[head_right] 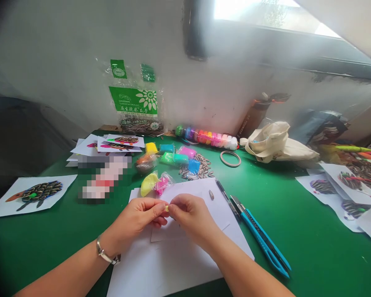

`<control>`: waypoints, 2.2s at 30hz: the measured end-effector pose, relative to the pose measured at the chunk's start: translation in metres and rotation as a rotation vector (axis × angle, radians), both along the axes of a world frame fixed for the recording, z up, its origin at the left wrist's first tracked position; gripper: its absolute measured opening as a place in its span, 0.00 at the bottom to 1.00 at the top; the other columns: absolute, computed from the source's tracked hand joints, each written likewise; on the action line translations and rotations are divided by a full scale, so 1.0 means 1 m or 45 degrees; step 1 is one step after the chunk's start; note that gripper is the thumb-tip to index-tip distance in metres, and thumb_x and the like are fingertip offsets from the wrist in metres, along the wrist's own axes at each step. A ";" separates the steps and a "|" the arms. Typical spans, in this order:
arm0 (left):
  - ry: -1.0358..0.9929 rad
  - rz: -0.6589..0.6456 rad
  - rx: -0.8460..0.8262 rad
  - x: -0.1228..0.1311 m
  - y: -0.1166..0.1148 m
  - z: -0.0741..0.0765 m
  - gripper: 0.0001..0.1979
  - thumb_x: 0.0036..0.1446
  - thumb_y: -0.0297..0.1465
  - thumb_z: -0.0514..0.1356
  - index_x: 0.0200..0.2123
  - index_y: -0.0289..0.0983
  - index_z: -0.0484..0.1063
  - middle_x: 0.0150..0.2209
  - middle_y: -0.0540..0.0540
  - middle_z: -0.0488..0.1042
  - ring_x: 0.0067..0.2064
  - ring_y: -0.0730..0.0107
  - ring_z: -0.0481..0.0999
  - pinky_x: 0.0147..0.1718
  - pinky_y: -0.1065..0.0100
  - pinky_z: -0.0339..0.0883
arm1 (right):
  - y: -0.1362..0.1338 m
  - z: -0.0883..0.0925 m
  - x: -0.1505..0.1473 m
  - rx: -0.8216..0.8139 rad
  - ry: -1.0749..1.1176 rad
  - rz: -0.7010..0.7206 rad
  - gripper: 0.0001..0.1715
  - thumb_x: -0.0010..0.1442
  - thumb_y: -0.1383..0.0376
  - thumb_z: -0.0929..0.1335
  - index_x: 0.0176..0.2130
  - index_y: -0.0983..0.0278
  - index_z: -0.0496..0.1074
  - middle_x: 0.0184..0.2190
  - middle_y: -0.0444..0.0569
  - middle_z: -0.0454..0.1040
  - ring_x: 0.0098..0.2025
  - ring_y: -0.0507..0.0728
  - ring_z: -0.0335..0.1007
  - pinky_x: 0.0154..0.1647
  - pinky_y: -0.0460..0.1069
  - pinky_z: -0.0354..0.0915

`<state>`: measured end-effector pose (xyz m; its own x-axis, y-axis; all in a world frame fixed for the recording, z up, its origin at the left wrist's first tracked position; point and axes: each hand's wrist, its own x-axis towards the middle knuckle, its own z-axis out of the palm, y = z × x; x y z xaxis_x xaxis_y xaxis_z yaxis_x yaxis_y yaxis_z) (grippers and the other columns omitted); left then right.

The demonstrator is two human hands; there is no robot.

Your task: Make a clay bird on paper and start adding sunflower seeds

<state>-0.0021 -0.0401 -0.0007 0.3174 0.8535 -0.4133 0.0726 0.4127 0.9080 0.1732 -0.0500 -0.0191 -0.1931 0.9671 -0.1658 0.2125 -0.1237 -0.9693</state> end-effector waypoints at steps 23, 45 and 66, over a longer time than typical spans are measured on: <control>0.781 -0.466 0.845 -0.018 0.006 -0.003 0.16 0.63 0.28 0.49 0.42 0.39 0.77 0.42 0.44 0.79 0.43 0.61 0.76 0.42 0.66 0.66 | 0.010 -0.027 -0.016 0.705 -1.115 0.205 0.11 0.60 0.71 0.67 0.27 0.60 0.74 0.31 0.46 0.73 0.35 0.54 0.63 0.35 0.50 0.50; 1.061 -0.790 1.138 -0.019 0.000 -0.011 0.13 0.65 0.23 0.49 0.39 0.36 0.74 0.38 0.44 0.71 0.42 0.63 0.68 0.40 0.64 0.67 | -0.003 -0.016 -0.005 0.834 -0.990 0.340 0.15 0.55 0.76 0.66 0.37 0.60 0.77 0.34 0.48 0.74 0.39 0.57 0.64 0.37 0.51 0.54; 1.145 -0.842 1.191 -0.016 -0.003 -0.013 0.12 0.66 0.25 0.49 0.42 0.36 0.72 0.41 0.43 0.71 0.42 0.61 0.67 0.41 0.60 0.68 | -0.013 -0.005 -0.007 0.797 -1.107 0.378 0.12 0.57 0.74 0.65 0.35 0.60 0.76 0.31 0.47 0.71 0.36 0.55 0.63 0.37 0.51 0.53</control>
